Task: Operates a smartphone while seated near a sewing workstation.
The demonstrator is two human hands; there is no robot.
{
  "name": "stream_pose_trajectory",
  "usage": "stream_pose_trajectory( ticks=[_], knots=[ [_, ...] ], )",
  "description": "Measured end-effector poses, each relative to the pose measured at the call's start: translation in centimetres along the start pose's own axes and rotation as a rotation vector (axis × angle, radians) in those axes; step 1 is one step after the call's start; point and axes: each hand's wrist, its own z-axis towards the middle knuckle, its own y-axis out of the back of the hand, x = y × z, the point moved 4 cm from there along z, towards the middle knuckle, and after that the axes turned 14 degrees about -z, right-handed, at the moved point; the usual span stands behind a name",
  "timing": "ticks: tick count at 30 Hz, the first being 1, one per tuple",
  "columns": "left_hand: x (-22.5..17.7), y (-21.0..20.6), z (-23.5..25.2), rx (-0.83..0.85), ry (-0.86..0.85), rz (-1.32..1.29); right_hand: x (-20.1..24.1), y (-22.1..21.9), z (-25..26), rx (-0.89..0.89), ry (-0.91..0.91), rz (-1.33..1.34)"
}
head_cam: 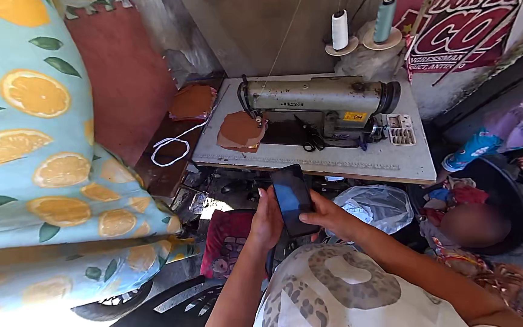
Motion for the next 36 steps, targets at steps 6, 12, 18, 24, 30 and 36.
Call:
stream_pose_trajectory(
  ticks=[6, 12, 18, 24, 30, 36],
  knots=[
    [1.1, -0.8, 0.5, 0.1, 0.06, -0.016, -1.3, 0.9, -0.7, -0.014, -0.027, 0.069],
    [1.6, -1.8, 0.7, 0.172, 0.102, 0.058, -2.2, 1.4, -1.1, -0.104, -0.09, 0.061],
    [2.7, -2.3, 1.1, 0.129, 0.132, 0.127, -3.0, 1.9, -1.6, -0.247, -0.159, 0.145],
    [3.5, -2.3, 1.4, 0.075, 0.117, 0.085, -3.5, 1.8, -2.3, -0.244, -0.13, 0.196],
    [4.0, -2.5, 1.7, 0.009, 0.069, 0.126, -3.6, 1.9, -2.6, -0.226, -0.112, 0.199],
    [4.4, -2.4, 1.7, -0.019, 0.067, 0.148, -3.9, 2.0, -2.8, -0.203, -0.123, 0.204]
  ],
)
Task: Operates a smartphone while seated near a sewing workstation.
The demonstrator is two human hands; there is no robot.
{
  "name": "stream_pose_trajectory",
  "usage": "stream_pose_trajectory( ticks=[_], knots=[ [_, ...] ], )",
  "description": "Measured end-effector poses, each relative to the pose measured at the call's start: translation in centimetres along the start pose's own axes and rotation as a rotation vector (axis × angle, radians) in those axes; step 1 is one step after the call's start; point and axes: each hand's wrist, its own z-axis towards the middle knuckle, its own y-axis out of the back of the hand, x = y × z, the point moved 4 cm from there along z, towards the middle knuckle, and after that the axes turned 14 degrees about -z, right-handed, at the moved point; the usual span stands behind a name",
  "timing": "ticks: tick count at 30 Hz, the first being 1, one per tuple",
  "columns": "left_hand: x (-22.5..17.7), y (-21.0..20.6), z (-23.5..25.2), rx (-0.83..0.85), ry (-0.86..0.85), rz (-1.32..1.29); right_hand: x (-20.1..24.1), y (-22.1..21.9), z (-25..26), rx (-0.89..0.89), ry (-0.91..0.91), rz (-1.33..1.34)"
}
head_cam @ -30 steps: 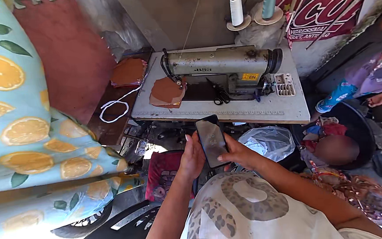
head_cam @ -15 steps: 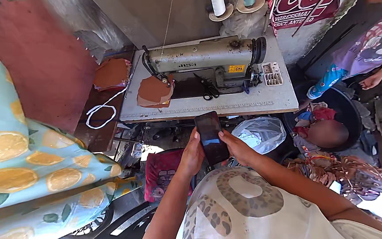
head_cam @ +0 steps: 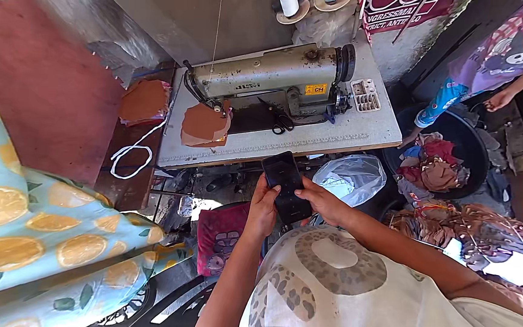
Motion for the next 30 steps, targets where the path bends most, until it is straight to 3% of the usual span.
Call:
stream_pose_trajectory(
  ticks=[30],
  knots=[
    [0.8, 0.1, -0.5, -0.024, -0.036, 0.015, -1.1, -0.8, 0.2, -0.08, 0.02, -0.14]
  ],
)
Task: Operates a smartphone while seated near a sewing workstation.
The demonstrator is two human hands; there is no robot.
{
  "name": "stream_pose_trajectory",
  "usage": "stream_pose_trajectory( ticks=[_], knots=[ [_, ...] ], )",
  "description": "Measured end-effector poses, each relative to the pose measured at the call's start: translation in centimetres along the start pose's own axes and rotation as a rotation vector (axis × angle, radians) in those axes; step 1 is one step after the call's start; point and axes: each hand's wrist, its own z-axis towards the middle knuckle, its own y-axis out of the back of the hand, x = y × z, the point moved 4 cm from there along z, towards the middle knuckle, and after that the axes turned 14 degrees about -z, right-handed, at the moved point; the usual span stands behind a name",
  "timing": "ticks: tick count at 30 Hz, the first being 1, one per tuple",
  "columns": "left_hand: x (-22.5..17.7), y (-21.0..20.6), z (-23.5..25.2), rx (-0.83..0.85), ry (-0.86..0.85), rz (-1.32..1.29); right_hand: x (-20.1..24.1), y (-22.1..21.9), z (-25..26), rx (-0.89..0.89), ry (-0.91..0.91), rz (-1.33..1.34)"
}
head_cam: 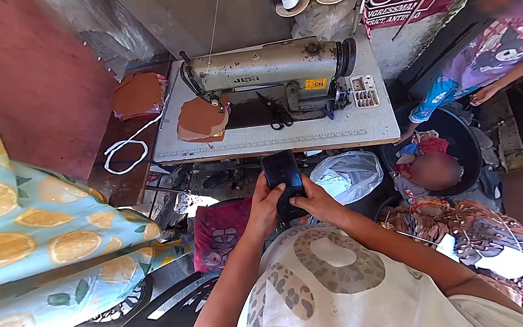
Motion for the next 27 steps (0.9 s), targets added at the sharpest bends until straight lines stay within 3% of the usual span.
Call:
stream_pose_trajectory(
  ticks=[7, 27],
  knots=[
    [0.8, 0.7, 0.0, -0.132, -0.017, 0.021, -0.6, -0.8, -0.2, 0.025, 0.009, -0.063],
    [-0.5, 1.1, -1.8, -0.061, 0.026, -0.034, 0.3, -1.4, -0.8, 0.054, -0.002, -0.018]
  ],
)
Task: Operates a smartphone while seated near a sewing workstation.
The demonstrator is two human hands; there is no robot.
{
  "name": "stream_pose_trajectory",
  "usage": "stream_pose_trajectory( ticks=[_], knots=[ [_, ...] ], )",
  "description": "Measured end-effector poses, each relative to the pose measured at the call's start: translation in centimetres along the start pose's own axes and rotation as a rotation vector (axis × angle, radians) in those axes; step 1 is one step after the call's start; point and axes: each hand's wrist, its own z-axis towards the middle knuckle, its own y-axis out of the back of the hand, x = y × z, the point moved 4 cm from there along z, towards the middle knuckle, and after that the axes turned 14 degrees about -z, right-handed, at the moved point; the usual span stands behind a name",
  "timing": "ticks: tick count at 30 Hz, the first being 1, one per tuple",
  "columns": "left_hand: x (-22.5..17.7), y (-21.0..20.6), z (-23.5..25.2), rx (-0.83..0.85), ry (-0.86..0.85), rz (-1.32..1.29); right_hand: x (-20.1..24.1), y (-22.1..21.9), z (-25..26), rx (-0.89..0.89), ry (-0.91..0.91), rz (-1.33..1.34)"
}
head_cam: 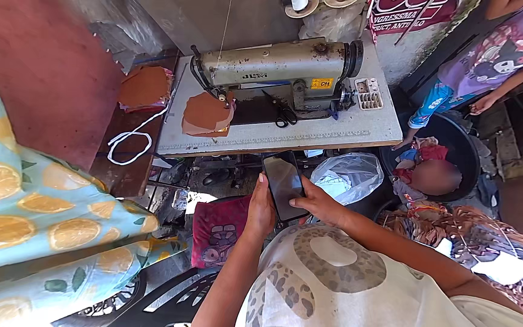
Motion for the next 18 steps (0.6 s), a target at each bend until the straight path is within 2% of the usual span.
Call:
stream_pose_trajectory(
  ticks=[18],
  knots=[
    [-0.02, -0.35, -0.49, 0.057, -0.043, 0.114, -0.63, 0.07, -0.39, -0.013, 0.029, 0.094]
  ],
)
